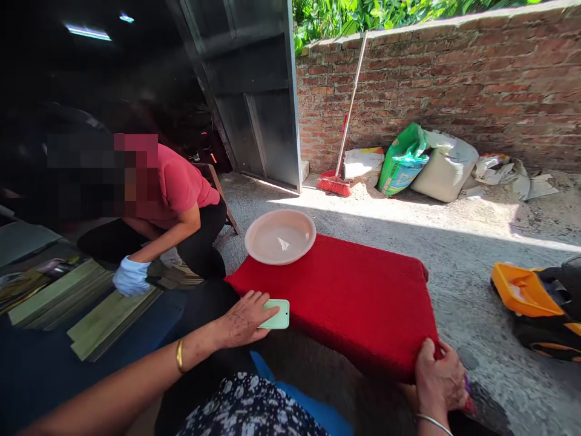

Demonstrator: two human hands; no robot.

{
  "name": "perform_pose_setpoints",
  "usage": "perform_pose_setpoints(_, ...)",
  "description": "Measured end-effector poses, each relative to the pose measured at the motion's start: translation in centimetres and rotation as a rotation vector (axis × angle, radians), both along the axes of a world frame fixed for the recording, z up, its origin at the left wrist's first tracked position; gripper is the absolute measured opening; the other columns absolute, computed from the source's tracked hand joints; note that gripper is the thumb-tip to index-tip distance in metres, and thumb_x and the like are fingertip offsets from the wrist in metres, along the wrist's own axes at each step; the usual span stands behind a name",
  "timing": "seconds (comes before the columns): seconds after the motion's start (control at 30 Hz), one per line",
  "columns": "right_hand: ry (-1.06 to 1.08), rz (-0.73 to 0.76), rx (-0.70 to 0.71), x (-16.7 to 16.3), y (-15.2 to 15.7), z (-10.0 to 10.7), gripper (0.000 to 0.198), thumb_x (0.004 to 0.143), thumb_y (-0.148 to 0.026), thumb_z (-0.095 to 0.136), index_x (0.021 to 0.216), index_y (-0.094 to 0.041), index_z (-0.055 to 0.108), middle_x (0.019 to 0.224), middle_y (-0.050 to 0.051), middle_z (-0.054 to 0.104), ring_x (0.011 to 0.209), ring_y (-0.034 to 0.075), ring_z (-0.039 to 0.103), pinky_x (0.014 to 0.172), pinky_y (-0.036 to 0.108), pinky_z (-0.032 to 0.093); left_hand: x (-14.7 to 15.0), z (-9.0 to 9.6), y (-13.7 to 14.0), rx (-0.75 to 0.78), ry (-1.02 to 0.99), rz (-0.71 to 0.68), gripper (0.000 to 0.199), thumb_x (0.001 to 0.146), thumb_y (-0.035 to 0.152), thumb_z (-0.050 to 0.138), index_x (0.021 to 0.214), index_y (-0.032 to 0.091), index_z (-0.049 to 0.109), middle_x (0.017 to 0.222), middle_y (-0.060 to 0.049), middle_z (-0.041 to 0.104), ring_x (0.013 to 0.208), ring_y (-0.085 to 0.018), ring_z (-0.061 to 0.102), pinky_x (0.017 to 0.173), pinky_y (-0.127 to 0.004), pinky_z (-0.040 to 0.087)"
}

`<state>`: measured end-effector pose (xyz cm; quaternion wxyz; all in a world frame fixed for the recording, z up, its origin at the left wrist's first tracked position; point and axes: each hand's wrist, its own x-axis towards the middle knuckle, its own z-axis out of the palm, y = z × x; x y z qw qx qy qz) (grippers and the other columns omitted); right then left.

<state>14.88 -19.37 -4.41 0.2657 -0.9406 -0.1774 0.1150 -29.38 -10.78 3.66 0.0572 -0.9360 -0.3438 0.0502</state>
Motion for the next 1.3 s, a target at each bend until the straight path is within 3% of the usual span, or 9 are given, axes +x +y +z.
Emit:
perform_pose_setpoints(0.27,-0.024,0.051,-0.003,0.9,-0.4,-1.0,0.064,0.090,-0.058,0.034,0.128,-0.015,0.062,0.125,0.027,0.064,0.116,0.044,0.060,0.091,0.059,0.047,23.6,-2.8,-0.7,-0.038,-0.300,-0.254,0.050,0.091,0.053,0.053,0.132,0.024,0.053,0.113,-0.014,0.056,0.098,-0.029,0.055,0.079,-0.040,0.044)
perform_pose_setpoints(0.37,-0.022,0.054,-0.046,1.2,-0.4,-0.9,0.064,0.091,-0.060,0.031,0.129,-0.017,0.062,0.124,0.025,0.065,0.111,0.044,0.063,0.089,0.058,0.048,27.8,-4.1,0.0,-0.092,-0.308,-0.242,0.046,0.090,0.052,0.055,0.124,0.021,0.059,0.112,-0.015,0.057,0.098,-0.029,0.056,0.079,-0.041,0.045)
perform_pose_setpoints(0.47,-0.023,0.062,-0.063,1.2,-0.4,-0.9,0.065,0.091,-0.060,0.031,0.129,-0.018,0.062,0.123,0.024,0.066,0.110,0.043,0.064,0.088,0.057,0.049,25.4,-4.7,1.7,-0.125,-0.297,-0.086,0.046,0.088,0.051,0.059,0.123,0.021,0.061,0.120,-0.017,0.056,0.105,-0.031,0.055,0.085,-0.045,0.045)
perform_pose_setpoints(0.57,-0.038,0.077,-0.047,1.1,-0.5,-1.1,0.067,0.091,-0.061,0.029,0.128,-0.017,0.062,0.120,0.025,0.066,0.109,0.044,0.064,0.087,0.058,0.049,17.3,-4.4,3.4,-0.118,-0.277,0.210,0.048,0.089,0.048,0.060,0.131,0.026,0.059,0.130,-0.015,0.052,0.114,-0.032,0.052,0.094,-0.046,0.042)
perform_pose_setpoints(0.7,-0.027,0.059,-0.022,0.8,-0.5,-1.2,0.066,0.091,-0.061,0.032,0.129,-0.016,0.062,0.121,0.025,0.066,0.111,0.044,0.063,0.090,0.058,0.049,5.6,-3.1,4.0,-0.085,-0.187,0.586,0.044,0.091,0.041,0.058,0.133,0.027,0.060,0.113,-0.011,0.056,0.104,-0.029,0.056,0.090,-0.042,0.044)
perform_pose_setpoints(0.8,-0.010,0.039,-0.014,0.4,-0.4,-0.9,0.063,0.091,-0.058,0.034,0.129,-0.016,0.061,0.123,0.025,0.065,0.114,0.043,0.062,0.094,0.058,0.048,2.7,-2.6,3.3,-0.022,-0.173,0.704,0.045,0.093,0.040,0.055,0.135,0.024,0.059,0.112,-0.013,0.056,0.104,-0.031,0.054,0.089,-0.043,0.044)
perform_pose_setpoints(0.93,-0.017,0.033,-0.020,0.1,-0.3,-0.3,0.062,0.091,-0.057,0.033,0.129,-0.016,0.060,0.125,0.025,0.064,0.115,0.042,0.062,0.095,0.057,0.048,9.3,-3.0,1.7,-0.052,-0.256,0.522,0.048,0.092,0.045,0.056,0.136,0.025,0.057,0.117,-0.013,0.056,0.107,-0.031,0.054,0.093,-0.045,0.043)
perform_pose_setpoints(1.13,-0.001,0.053,-0.015,0.2,-0.5,-0.3,0.063,0.091,-0.059,0.031,0.130,-0.018,0.059,0.129,0.022,0.062,0.120,0.041,0.059,0.099,0.056,0.047,25.2,-4.2,-1.1,-0.150,-0.321,-0.069,0.051,0.091,0.057,0.053,0.131,0.025,0.056,0.124,-0.014,0.055,0.107,-0.031,0.054,0.090,-0.045,0.044)
perform_pose_setpoints(1.3,-0.002,0.053,-0.033,0.3,-0.5,-0.3,0.062,0.091,-0.058,0.031,0.130,-0.017,0.059,0.128,0.023,0.063,0.120,0.042,0.060,0.099,0.057,0.046,26.0,-4.7,-0.4,-0.213,-0.290,-0.052,0.050,0.092,0.055,0.052,0.131,0.025,0.056,0.123,-0.015,0.055,0.106,-0.030,0.055,0.088,-0.044,0.045)
